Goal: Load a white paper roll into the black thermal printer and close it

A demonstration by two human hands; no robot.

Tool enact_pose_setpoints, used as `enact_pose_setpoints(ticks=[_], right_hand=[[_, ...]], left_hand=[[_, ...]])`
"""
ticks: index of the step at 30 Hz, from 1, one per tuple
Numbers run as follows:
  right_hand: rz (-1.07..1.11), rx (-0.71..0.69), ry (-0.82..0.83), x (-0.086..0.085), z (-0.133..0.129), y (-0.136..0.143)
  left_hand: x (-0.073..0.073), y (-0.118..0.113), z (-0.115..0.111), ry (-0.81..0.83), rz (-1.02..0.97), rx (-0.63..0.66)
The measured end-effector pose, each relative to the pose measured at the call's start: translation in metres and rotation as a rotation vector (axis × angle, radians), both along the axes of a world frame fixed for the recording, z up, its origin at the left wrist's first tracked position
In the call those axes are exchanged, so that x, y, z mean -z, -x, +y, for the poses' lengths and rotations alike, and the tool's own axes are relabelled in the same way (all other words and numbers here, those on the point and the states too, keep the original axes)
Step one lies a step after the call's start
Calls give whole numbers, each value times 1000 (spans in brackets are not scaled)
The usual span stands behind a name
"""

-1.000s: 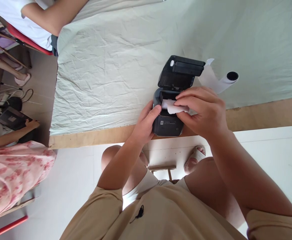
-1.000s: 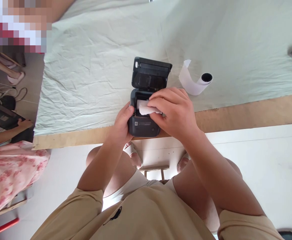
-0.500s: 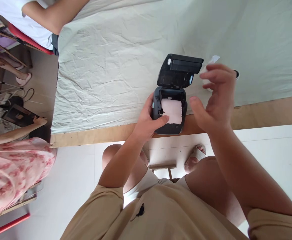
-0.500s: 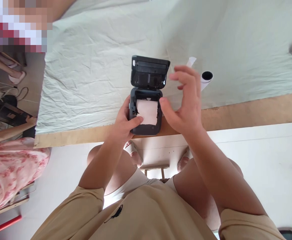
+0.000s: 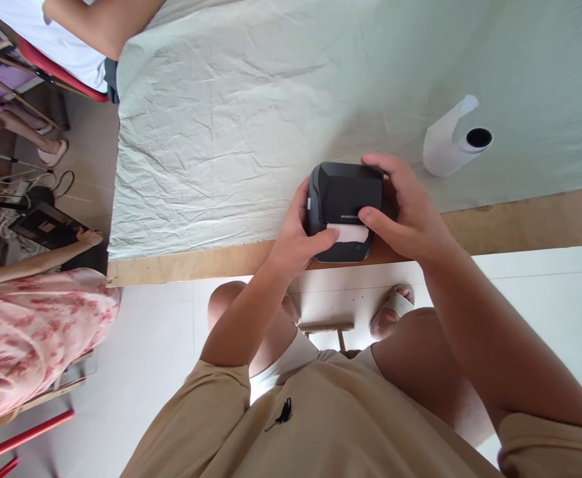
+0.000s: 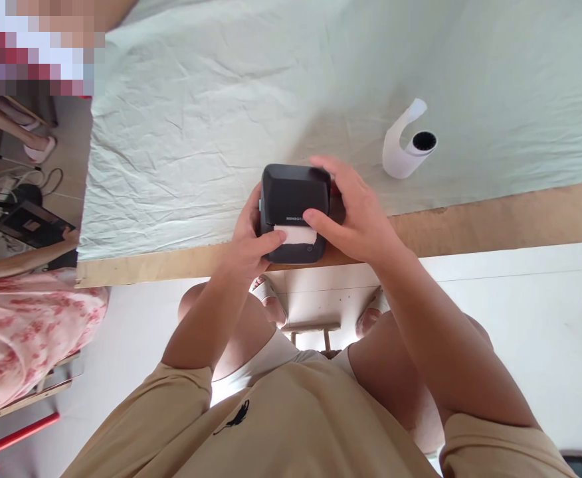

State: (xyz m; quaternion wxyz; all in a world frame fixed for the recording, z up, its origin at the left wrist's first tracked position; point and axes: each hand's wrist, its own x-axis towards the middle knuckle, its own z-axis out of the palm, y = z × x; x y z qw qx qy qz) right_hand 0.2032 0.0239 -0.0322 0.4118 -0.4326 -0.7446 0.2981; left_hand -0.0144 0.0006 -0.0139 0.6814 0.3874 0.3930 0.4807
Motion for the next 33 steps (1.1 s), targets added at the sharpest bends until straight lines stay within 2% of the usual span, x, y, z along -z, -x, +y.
enact_pose_setpoints(ticks=[6, 14, 19, 25, 29, 33], right_hand=[[86, -61, 80, 4, 3, -1], [76, -36, 141, 3, 1, 0], [49, -32, 44, 8, 1, -1], [36, -7, -41, 11, 2, -3], [-8, 35, -119, 1, 1, -6], [-51, 167, -239, -23, -6, -4]], left_hand=[[-2, -5, 0, 61, 39, -27], [-3, -5, 0, 58, -10, -17], [-6, -8, 0, 60, -82, -49], [-3, -12, 3, 240, -84, -127], [-2, -11, 2, 233, -73, -154], [-3, -12, 4, 251, -82, -173]])
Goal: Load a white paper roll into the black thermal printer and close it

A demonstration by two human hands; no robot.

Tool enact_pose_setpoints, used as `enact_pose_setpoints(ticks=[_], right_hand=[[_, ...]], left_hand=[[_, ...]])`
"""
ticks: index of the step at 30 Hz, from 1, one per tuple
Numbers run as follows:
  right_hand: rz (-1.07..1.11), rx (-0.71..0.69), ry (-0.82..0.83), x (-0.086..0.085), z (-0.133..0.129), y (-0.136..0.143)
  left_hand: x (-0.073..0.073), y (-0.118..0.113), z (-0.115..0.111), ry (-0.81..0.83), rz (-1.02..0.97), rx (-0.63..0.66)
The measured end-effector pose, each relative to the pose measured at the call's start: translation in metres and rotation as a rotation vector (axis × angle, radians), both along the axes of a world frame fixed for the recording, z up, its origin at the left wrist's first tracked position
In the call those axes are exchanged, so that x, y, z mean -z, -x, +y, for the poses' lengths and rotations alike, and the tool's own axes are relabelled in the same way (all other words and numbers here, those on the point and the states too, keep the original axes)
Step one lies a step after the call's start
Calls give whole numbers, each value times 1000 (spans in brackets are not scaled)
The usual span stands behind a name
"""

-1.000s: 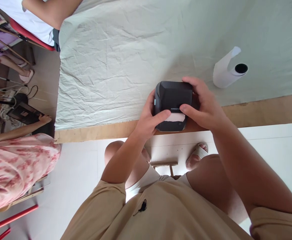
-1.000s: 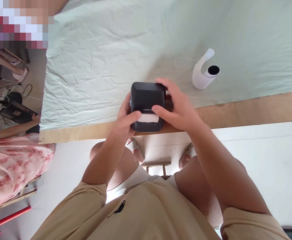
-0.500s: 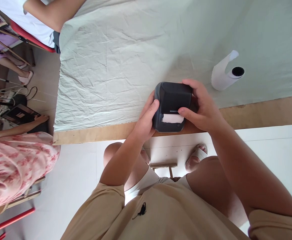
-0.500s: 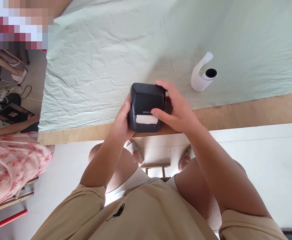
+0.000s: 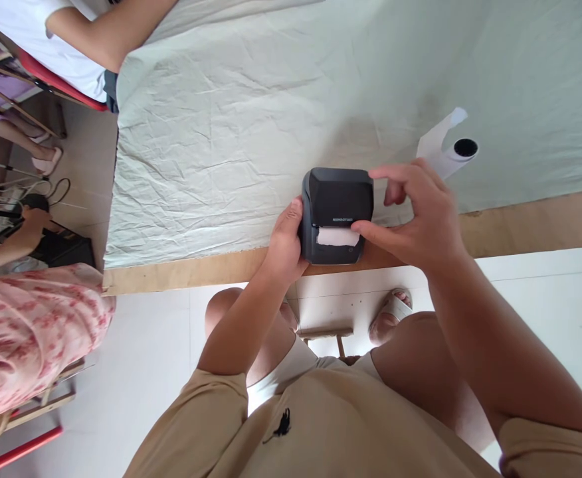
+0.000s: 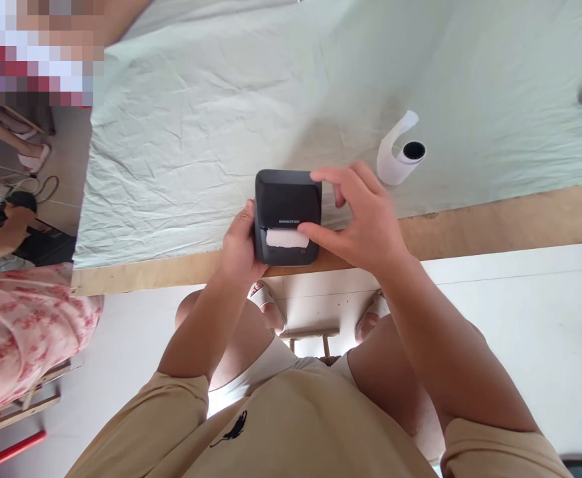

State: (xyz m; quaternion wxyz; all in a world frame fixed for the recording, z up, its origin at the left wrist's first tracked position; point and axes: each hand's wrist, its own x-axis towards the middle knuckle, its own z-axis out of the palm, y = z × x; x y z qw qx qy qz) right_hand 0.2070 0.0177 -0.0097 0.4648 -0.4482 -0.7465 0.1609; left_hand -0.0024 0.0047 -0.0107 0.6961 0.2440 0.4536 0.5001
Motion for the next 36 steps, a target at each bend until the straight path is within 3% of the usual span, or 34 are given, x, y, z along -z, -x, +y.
enact_pose_setpoints(ticks=[4, 8, 14, 18, 21, 24, 27, 29, 33, 36], right_hand=[[140, 118, -1, -17, -9, 10], [275, 187, -8, -18, -7, 16], [-262, 170, 30, -21, -3, 16], [-404, 49, 144, -28, -6, 13], [-329, -20, 202, -36, -6, 8], [-22, -65, 323, -39, -3, 1], [403, 31, 410, -28, 3, -5], [502, 96, 407, -13, 9, -10], [212, 138, 278, 18, 21, -23], [-29, 158, 160, 28, 25, -30]], left_hand=[[0, 0, 3, 8, -28, 49], [-1, 2, 1, -92, 12, 130], [-6, 2, -6, -139, 84, 152], [-10, 2, -6, -117, 95, 186], [-9, 3, -5, -109, 105, 208], [-4, 4, -5, -93, 76, 156], [0, 4, -4, -87, 38, 100], [0, 3, -3, -77, 29, 92], [-2, 3, -3, -51, 25, 96], [0, 4, -3, -54, 20, 104]])
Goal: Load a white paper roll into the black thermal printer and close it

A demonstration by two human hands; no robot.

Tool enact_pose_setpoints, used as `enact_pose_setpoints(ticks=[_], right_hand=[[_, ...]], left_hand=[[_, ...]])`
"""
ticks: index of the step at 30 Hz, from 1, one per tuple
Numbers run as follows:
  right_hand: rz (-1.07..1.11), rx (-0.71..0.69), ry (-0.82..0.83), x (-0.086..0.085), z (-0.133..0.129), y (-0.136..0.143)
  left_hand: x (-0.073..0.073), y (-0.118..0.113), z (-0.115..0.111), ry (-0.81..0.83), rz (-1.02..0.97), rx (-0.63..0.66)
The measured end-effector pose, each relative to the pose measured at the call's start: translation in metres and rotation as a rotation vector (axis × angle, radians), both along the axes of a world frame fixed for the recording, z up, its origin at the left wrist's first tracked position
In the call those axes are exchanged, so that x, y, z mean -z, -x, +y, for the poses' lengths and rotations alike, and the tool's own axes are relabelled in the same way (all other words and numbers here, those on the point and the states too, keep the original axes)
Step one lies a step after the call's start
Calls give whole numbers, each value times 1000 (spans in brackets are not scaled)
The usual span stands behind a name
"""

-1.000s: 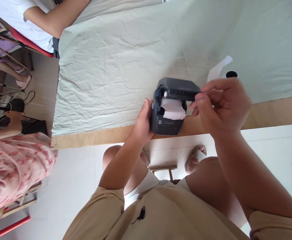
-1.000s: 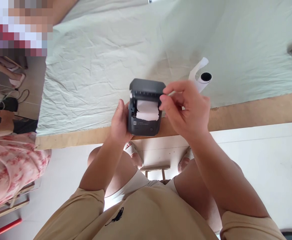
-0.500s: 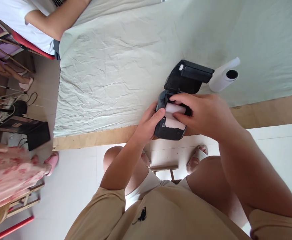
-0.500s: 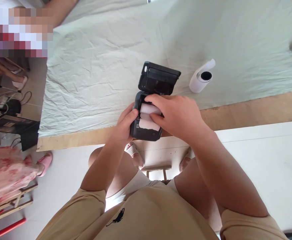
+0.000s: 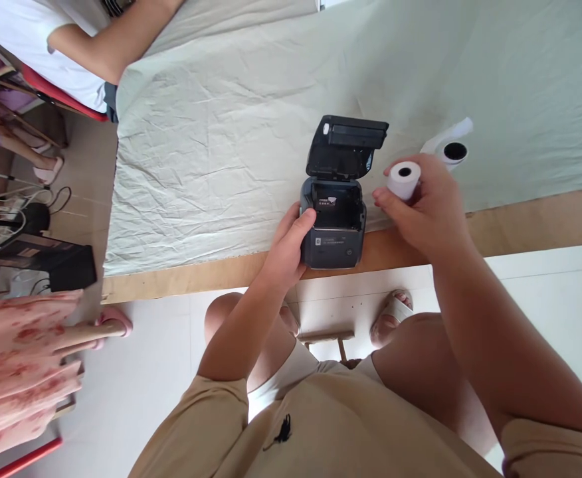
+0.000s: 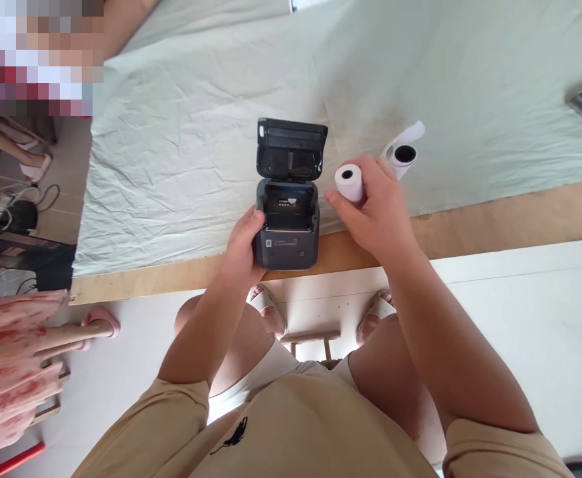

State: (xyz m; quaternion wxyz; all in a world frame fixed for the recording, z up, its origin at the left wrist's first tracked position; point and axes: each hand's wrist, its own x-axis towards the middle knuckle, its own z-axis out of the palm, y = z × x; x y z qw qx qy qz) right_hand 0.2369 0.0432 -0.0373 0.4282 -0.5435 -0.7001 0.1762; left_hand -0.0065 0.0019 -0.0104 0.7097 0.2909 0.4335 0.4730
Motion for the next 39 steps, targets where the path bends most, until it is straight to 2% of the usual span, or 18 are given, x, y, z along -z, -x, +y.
enact_pose_setpoints(ticks=[3, 5, 7, 10, 12, 14, 16, 18, 20, 23, 26, 32, 35, 39], right_hand=[[-107, 18, 13, -1, -1, 1], [-128, 12, 75, -6, -5, 3], [-112, 20, 58, -13, -10, 1], [-81, 137, -208, -20, -10, -15], [-93, 261, -340, -16, -2, -31], [-98, 367, -256, -6, 9, -43], [-92, 433, -80, 4, 19, -49], [-89, 432, 47, 8, 23, -49], [-98, 374, 113, 6, 21, -45], [-166, 275, 162, -4, 14, -39], [-223, 251, 142, -7, 10, -38], [-112, 235, 197, -7, 8, -38], [-180, 269, 236, -15, 9, -33], [-156, 344, 309, -23, 11, -26]], left_hand=[[1, 0, 0, -7, 0, 1], [1, 0, 0, -9, 0, -1], [0, 0, 0, -14, -5, 1], [-3, -2, -1, -13, -7, 0], [-6, -3, -1, 0, 2, -4], [-7, -3, -1, 8, 6, -8], [-7, -3, 0, 6, 0, -9], [-7, -3, 0, 3, -9, -8], [-8, -3, -1, 3, -9, -8], [-8, -3, -2, 7, -4, -13], [-8, -3, -2, 8, -10, -12], [-5, -2, 0, 7, -13, -5], [-5, -2, -1, 1, -12, 1], [-7, -2, 0, 7, -8, -8]])
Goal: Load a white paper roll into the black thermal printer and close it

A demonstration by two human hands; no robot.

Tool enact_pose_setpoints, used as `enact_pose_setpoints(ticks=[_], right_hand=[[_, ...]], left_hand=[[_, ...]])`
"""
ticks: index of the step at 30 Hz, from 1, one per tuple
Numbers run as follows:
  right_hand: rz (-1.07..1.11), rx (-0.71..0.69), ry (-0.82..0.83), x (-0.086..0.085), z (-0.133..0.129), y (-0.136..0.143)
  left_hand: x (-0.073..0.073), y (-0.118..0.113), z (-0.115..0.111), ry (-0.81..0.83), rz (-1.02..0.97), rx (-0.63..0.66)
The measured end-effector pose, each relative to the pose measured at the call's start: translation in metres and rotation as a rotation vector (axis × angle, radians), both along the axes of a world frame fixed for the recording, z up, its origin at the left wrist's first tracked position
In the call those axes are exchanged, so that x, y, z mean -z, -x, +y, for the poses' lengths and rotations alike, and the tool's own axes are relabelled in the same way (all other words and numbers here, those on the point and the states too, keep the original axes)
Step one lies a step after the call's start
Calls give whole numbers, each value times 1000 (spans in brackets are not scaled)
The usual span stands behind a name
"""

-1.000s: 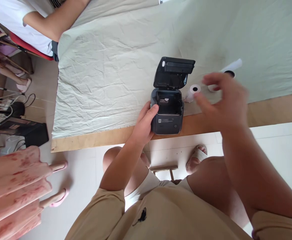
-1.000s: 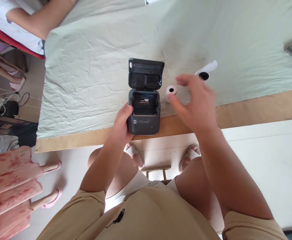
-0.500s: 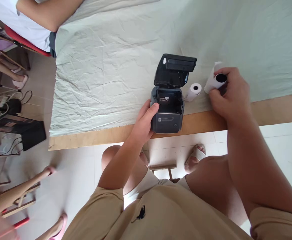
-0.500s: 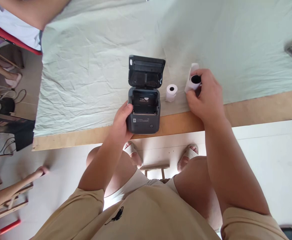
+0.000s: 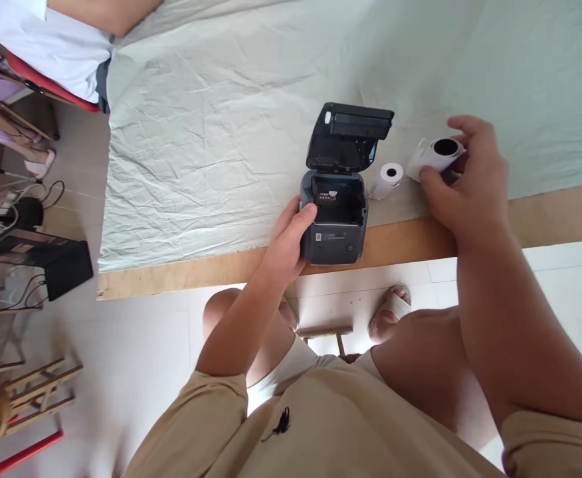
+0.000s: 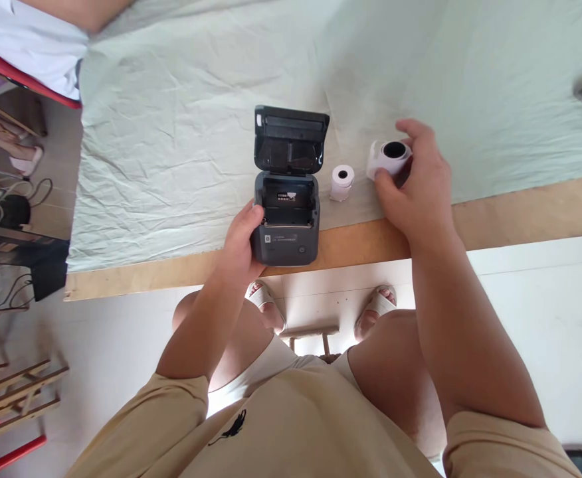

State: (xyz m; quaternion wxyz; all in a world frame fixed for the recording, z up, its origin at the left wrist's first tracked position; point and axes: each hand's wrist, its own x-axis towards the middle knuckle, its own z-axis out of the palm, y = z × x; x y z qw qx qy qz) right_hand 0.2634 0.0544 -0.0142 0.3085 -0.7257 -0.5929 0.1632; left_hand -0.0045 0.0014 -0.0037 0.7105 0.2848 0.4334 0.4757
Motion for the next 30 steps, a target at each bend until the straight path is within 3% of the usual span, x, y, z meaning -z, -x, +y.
enact_pose_setpoints(ticks=[4, 13, 15, 17, 21, 23, 25, 27, 30], right_hand=[[-72, -31, 18, 3, 1, -3], [-74, -140, -100, 26, 5, -22], [-65, -138, -175, 31, 9, -27], [-35, -153, -362, 30, 8, -28], [79, -337, -771, 4, -11, 1], [90, -376, -709, -12, -25, 29], [-66, -427, -621, -23, -36, 54], [-173, -465, -577, -25, -40, 71], [-163, -508, -613, -20, -37, 80]], left_hand=[[1, 0, 0, -1, -1, 8], [3, 1, 0, 1, -7, 9], [1, 1, 0, 3, -5, 6], [0, 0, 0, 3, -7, 7], [-1, 0, 0, -5, -8, 9], [-1, 0, -1, -10, 1, 10], [0, 0, -1, -24, 8, 12], [1, 0, -1, -40, 9, 12], [4, 0, -1, -55, 15, 3]])
